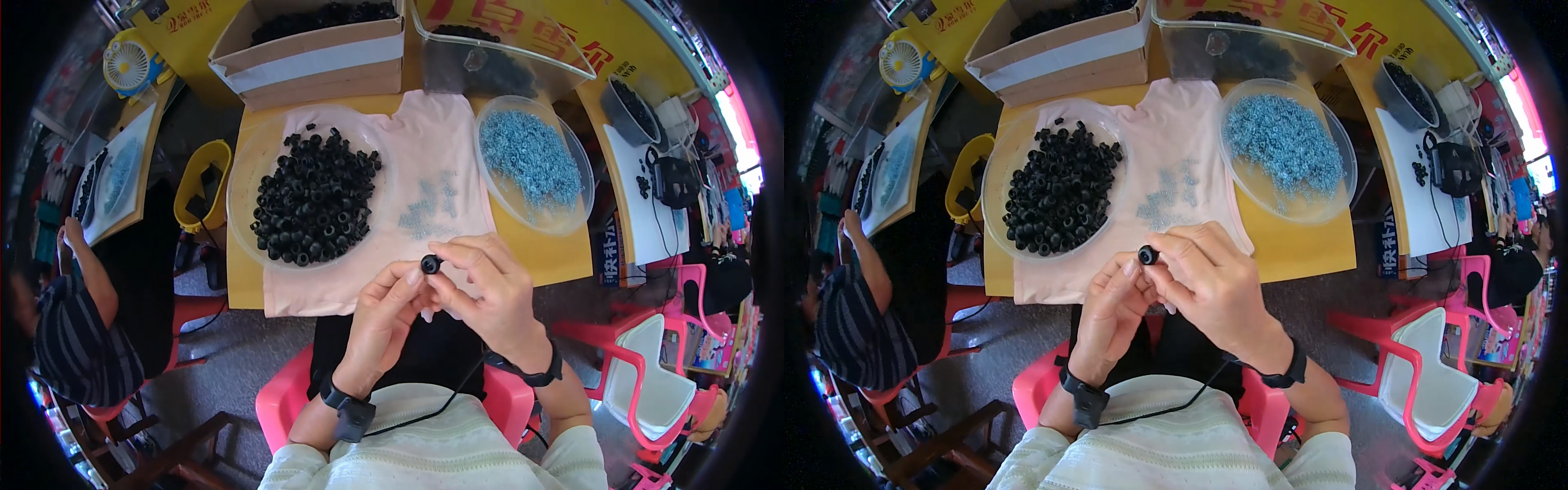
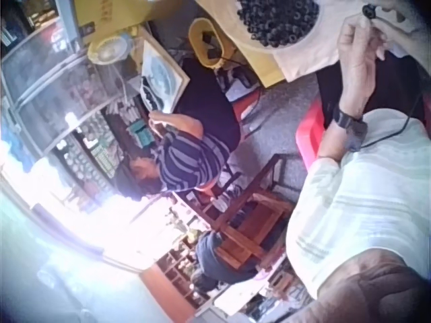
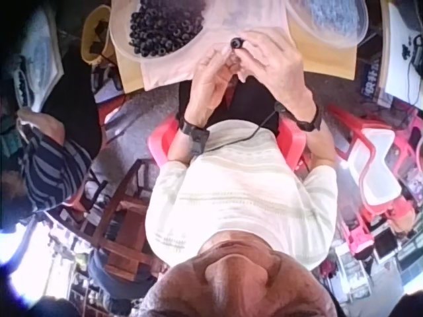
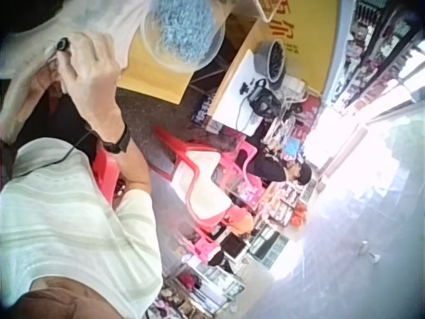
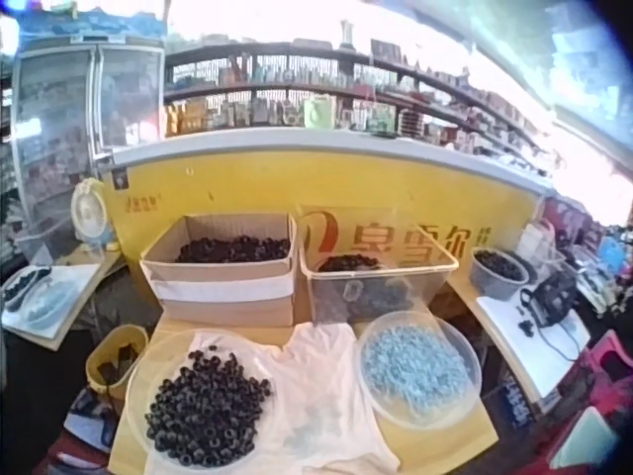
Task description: The person is assembling small black plastic parts at a workstation.
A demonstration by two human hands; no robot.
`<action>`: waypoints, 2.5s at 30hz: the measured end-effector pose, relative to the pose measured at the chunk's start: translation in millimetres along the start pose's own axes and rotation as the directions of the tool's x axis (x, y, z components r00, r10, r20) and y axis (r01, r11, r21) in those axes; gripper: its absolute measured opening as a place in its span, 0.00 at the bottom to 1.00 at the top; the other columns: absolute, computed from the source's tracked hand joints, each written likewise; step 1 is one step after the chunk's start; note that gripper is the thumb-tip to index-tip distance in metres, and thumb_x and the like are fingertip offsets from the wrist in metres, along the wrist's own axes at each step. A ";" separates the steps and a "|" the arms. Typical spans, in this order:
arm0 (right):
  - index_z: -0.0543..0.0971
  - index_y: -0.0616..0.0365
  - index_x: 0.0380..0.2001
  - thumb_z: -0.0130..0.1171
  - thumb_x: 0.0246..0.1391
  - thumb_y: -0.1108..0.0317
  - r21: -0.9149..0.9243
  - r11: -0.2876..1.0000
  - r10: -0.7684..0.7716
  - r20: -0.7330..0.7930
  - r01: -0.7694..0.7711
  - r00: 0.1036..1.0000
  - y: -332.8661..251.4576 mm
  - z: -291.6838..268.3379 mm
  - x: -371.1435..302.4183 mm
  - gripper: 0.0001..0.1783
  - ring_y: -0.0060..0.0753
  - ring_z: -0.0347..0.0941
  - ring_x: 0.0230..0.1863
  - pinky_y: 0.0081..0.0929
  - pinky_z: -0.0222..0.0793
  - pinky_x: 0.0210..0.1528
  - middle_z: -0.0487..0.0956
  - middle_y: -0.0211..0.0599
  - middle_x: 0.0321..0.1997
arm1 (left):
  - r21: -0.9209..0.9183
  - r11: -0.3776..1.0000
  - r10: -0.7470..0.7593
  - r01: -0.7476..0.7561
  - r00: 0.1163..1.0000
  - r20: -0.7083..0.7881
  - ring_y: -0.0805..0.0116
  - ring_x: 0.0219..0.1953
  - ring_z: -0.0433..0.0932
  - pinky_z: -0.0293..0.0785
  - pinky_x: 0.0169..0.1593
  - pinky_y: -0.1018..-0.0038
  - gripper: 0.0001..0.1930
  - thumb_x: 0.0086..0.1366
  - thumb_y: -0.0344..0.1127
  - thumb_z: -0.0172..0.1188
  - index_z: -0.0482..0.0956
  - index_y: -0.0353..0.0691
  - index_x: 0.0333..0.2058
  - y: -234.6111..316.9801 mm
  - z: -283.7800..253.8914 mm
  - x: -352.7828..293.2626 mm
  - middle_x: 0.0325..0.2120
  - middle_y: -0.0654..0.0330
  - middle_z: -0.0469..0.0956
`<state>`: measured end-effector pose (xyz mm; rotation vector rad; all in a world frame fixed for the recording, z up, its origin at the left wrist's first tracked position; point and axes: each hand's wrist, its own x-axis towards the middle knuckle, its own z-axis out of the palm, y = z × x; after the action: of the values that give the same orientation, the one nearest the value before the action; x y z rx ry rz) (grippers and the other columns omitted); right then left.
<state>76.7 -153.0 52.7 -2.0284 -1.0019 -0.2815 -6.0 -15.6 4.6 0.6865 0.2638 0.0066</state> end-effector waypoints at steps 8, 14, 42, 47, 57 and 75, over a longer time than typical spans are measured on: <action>0.82 0.56 0.41 0.68 0.49 0.69 -0.126 0.985 0.093 -0.208 -0.121 0.974 46.5 -54.3 93.5 0.14 0.24 0.74 0.32 0.20 0.69 0.28 0.80 0.34 0.35 | 0.944 -0.110 0.654 -0.311 0.692 0.304 0.63 0.30 0.77 0.73 0.33 0.73 0.10 0.54 0.22 0.67 0.82 0.35 0.37 67.1 -21.9 17.9 0.31 0.56 0.79; 0.82 0.60 0.44 0.63 0.56 0.55 -0.381 0.907 0.038 -0.347 -0.178 0.937 115.7 -78.2 171.8 0.20 0.23 0.77 0.39 0.22 0.70 0.43 0.83 0.37 0.39 | 0.941 -0.244 0.590 -0.236 0.734 0.337 0.65 0.31 0.75 0.72 0.34 0.74 0.11 0.51 0.22 0.68 0.84 0.36 0.35 82.6 -34.1 27.9 0.28 0.59 0.78; 0.79 0.60 0.32 0.64 0.49 0.72 -0.162 0.942 0.323 0.195 -0.295 0.926 54.6 -10.9 13.4 0.07 0.42 0.79 0.32 0.33 0.72 0.35 0.79 0.40 0.32 | 0.957 -0.247 0.464 -0.154 0.848 0.256 0.58 0.37 0.75 0.72 0.38 0.69 0.05 0.55 0.26 0.64 0.81 0.35 0.32 77.3 -24.8 38.4 0.33 0.58 0.74; 0.78 0.59 0.32 0.64 0.48 0.73 -0.176 0.938 0.323 0.127 -0.299 0.938 59.2 6.2 -6.0 0.07 0.43 0.78 0.35 0.35 0.72 0.35 0.77 0.39 0.33 | 0.956 -0.232 0.454 -0.179 0.849 0.269 0.55 0.37 0.75 0.73 0.40 0.68 0.09 0.56 0.27 0.64 0.78 0.32 0.36 78.2 -28.7 32.2 0.36 0.53 0.73; 0.76 0.60 0.29 0.61 0.49 0.75 -0.235 0.952 0.210 0.041 -0.195 0.977 59.4 7.9 -11.4 0.04 0.48 0.75 0.36 0.38 0.71 0.36 0.75 0.40 0.32 | 0.913 -0.377 0.389 -0.156 0.868 0.309 0.53 0.37 0.76 0.72 0.41 0.65 0.07 0.55 0.26 0.63 0.80 0.31 0.34 79.9 -21.5 38.1 0.35 0.55 0.74; 0.76 0.64 0.32 0.57 0.51 0.78 -0.186 0.964 0.214 0.100 -0.193 0.972 57.8 3.3 -21.1 0.04 0.52 0.75 0.35 0.39 0.71 0.36 0.75 0.47 0.31 | 0.490 0.818 0.369 -0.301 0.928 -0.046 0.71 0.41 0.80 0.77 0.49 0.77 0.13 0.66 0.27 0.59 0.77 0.30 0.48 74.8 -36.2 38.2 0.41 0.56 0.81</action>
<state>105.1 -181.4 5.9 -2.3117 -0.8552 -0.1432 28.2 68.5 15.5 1.2251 0.2774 0.3421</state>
